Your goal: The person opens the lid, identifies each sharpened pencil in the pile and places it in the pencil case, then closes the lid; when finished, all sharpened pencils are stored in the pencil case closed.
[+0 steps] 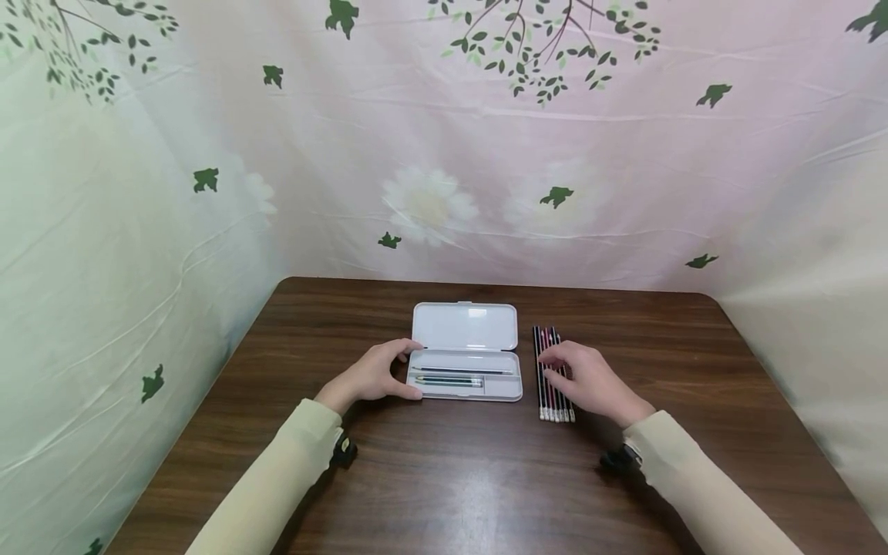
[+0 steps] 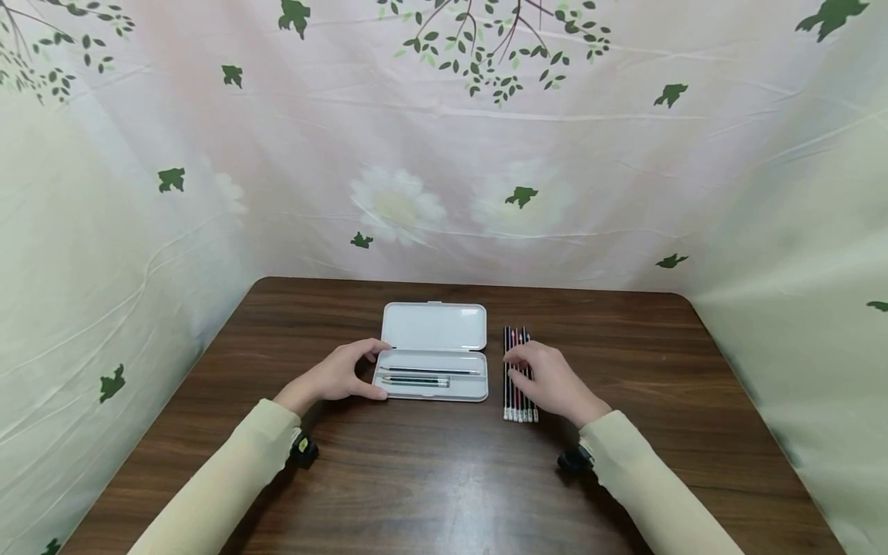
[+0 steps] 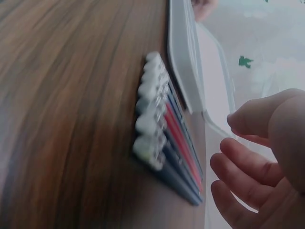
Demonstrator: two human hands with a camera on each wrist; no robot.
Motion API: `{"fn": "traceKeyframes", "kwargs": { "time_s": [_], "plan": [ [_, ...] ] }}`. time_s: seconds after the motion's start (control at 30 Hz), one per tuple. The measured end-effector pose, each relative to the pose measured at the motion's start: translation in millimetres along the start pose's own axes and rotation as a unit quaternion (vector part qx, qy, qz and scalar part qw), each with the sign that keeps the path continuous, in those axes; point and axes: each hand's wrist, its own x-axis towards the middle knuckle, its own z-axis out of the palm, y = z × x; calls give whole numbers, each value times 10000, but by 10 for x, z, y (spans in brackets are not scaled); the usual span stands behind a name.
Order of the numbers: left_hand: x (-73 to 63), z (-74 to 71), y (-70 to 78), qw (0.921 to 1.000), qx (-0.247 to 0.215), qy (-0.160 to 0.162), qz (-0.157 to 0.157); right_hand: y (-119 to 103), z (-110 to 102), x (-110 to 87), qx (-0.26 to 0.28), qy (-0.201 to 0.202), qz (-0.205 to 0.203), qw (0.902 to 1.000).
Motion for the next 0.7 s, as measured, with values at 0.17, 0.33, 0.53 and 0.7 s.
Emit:
{"fn": "traceKeyframes", "kwargs": {
  "time_s": [0.17, 0.33, 0.53, 0.7],
  "plan": [
    [0, 7, 2, 10000, -2, 4, 19, 114, -72, -124, -26, -78, 366, 9993],
    [-7, -3, 15, 10000, -7, 3, -28, 204, -143, -205, -27, -155, 588, 9981],
    [-18, -14, 35, 10000, 23, -19, -85, 257, -140, -260, -13, -323, 707, 9970],
    [-13, -4, 19, 10000, 26, -22, -70, 289, -86, -252, -20, -411, 834, 9957]
  ]
}}
